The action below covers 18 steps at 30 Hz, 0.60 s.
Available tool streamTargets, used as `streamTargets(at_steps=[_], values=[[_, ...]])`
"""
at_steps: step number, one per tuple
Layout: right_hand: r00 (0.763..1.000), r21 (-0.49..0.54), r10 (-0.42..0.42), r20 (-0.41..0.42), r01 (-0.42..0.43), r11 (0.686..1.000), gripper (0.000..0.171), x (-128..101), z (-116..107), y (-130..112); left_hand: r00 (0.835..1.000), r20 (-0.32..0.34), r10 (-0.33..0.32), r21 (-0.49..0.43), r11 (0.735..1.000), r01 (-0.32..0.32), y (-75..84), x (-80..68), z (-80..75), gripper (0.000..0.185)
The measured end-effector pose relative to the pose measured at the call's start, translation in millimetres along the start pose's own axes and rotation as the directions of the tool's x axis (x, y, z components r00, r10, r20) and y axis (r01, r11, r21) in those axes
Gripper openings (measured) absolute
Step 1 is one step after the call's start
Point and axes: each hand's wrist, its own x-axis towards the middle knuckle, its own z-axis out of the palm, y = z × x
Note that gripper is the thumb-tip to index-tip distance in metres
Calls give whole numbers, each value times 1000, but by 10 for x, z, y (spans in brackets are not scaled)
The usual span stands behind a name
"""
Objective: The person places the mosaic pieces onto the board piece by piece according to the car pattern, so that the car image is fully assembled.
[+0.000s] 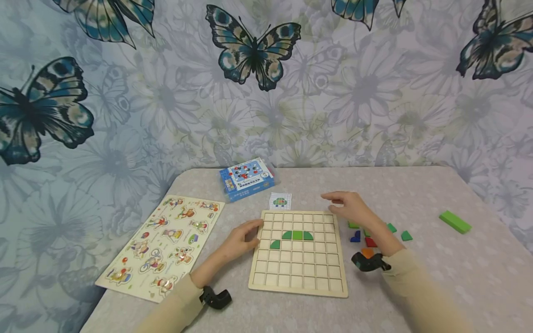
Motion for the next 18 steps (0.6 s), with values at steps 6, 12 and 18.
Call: streamTargets(at_steps=[6,12,18], values=[[992,-27,124,38,-123,992,39,-72,-105,383,1000,8,0,-6,1000,0,6,-3,-14,55],[987,-52,160,33,-158,986,38,-106,-11,600,1000,19,-6,-16,1000,6,27,-20,-28,55],[997,-89,76,-6,-76,993,33,-106,53,664,1000,19,-10,-9,1000,11,31,-20,-31,55]])
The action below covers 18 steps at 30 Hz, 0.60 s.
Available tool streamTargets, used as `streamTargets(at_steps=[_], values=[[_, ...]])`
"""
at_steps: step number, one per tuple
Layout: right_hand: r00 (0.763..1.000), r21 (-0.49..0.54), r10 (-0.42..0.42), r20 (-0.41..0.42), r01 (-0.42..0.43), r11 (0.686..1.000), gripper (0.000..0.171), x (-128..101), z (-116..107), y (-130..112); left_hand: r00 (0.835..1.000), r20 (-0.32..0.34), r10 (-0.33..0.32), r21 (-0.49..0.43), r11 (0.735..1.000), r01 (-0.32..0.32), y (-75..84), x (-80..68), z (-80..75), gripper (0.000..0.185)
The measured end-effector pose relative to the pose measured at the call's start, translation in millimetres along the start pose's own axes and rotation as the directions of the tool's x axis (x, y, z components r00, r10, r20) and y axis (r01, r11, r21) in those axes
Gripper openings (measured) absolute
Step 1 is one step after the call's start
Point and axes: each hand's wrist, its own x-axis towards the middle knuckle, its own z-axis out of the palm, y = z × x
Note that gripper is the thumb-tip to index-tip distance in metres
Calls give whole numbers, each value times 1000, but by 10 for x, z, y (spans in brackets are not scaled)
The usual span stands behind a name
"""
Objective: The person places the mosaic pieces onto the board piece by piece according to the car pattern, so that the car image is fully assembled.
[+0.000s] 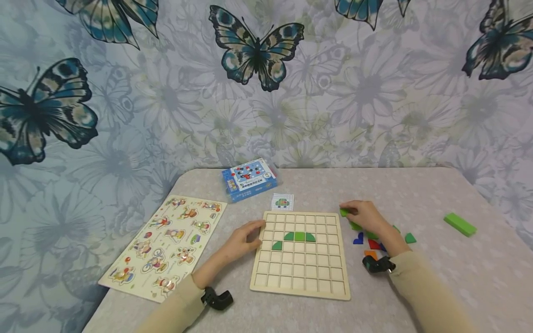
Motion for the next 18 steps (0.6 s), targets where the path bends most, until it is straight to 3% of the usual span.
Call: streamTargets(at_steps=[6,12,18], values=[[999,-18,-21,-38,20,1000,31,-40,-23,-124,1000,8,-3,5,1000,3,1,-1,15,55],[994,27,-108,-26,109,994,32,-9,18,-641,1000,-7,18,10,1000,-18,-42,16,22,55],[973,113,-227,28,223,968,29,-17,287,-1121,1000,-13,23,15,1000,-23,-47,16,21,54]])
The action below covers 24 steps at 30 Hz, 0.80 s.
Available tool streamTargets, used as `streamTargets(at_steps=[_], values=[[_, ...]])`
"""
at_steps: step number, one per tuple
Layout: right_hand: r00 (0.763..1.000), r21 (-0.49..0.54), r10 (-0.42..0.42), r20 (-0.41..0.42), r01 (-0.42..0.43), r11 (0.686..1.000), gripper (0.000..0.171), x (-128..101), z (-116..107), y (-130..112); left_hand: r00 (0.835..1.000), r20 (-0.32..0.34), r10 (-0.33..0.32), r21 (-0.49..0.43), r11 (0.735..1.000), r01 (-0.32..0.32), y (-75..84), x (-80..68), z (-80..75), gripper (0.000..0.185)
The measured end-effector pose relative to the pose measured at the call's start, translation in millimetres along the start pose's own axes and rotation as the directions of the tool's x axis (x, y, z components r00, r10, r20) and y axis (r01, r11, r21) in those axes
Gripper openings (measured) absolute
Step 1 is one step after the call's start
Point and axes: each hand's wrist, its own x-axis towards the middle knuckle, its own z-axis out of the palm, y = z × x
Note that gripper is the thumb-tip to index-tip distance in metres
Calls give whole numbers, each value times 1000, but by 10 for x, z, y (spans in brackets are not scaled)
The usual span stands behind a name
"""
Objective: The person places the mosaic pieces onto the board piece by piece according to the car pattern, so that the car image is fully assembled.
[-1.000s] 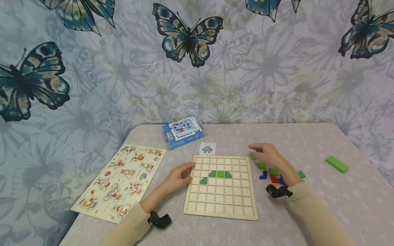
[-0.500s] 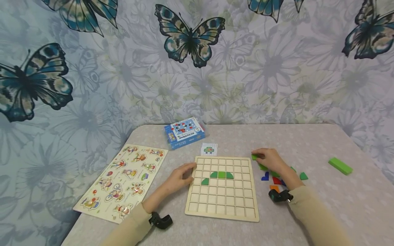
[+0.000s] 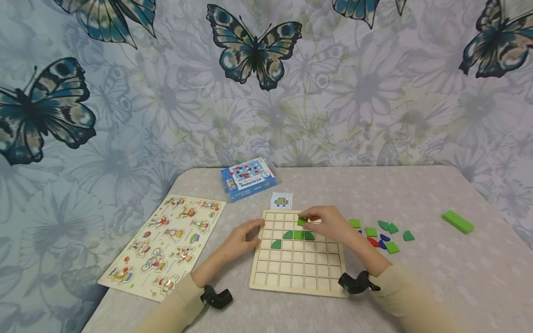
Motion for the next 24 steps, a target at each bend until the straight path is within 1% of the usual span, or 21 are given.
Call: streamTargets(at_steps=[2,5,8,10,12,15,20,24], values=[[999,18,-27,25,26,999,29,17,123,-72,1000,0,-2,0,1000,2,2,-3,2,54],[996,11,-62,63,62,998,28,36,298,-130,1000,1,-7,2,1000,7,6,-5,5,54],[993,-20,-79,84,81,996,28,36,433,-155,1000,0,-12,2,1000,12,13,-4,4,53],[994,-44,-64,89,69,997,27,25,499,-166,1000,0,-14,2,1000,14,18,-3,3,53],[995,-72,-45,94,52,996,27,7,550,-167,1000,1,-13,2,1000,13,23,-5,2,53],[994,-116,-45,101,56,992,26,-19,606,-159,1000,3,-9,5,1000,9,26,-5,0,53],[992,-179,-80,99,97,979,26,-37,660,-138,1000,3,-5,1,1000,5,26,-6,-5,53],[992,-213,-92,87,108,971,27,-33,682,-132,1000,3,-7,-4,1000,7,24,-9,-9,53]])
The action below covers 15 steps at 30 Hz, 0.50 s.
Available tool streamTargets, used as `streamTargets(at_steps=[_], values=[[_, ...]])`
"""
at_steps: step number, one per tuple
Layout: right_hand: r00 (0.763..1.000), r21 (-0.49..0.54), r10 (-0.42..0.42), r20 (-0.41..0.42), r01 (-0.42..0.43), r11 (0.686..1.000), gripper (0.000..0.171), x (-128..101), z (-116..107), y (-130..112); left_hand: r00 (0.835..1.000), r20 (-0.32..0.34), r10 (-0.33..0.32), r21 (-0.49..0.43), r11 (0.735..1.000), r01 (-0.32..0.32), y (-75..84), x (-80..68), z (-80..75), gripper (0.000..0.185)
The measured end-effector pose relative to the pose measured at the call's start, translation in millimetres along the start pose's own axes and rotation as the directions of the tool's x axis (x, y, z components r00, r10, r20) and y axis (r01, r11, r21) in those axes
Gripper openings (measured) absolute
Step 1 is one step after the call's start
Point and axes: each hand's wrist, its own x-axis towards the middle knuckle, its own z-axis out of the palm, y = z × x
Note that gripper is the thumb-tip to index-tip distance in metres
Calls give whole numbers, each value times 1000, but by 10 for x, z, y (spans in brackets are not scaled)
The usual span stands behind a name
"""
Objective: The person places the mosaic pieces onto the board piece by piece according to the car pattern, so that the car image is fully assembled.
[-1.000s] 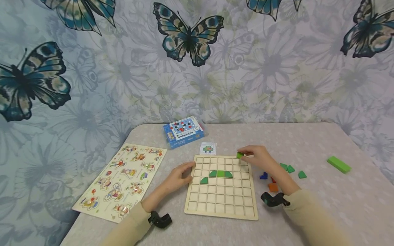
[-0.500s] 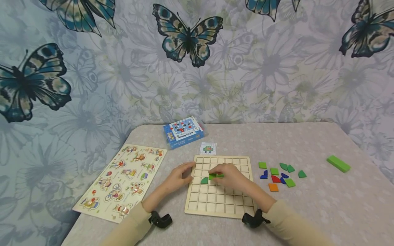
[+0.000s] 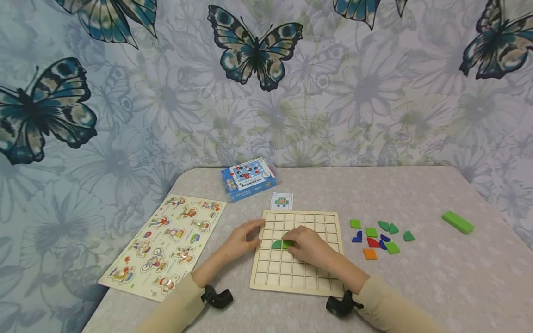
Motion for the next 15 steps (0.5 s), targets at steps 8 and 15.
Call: streamTargets(at_steps=[8,15], values=[[1000,41,14,-6,-14,999,28,-12,-15,-13,1000,0,9,3,1000,-9,-3,0,-11,52],[994,179,42,-97,-24,984,29,-179,-358,58,1000,4,4,-14,1000,-4,-13,-5,-9,54]])
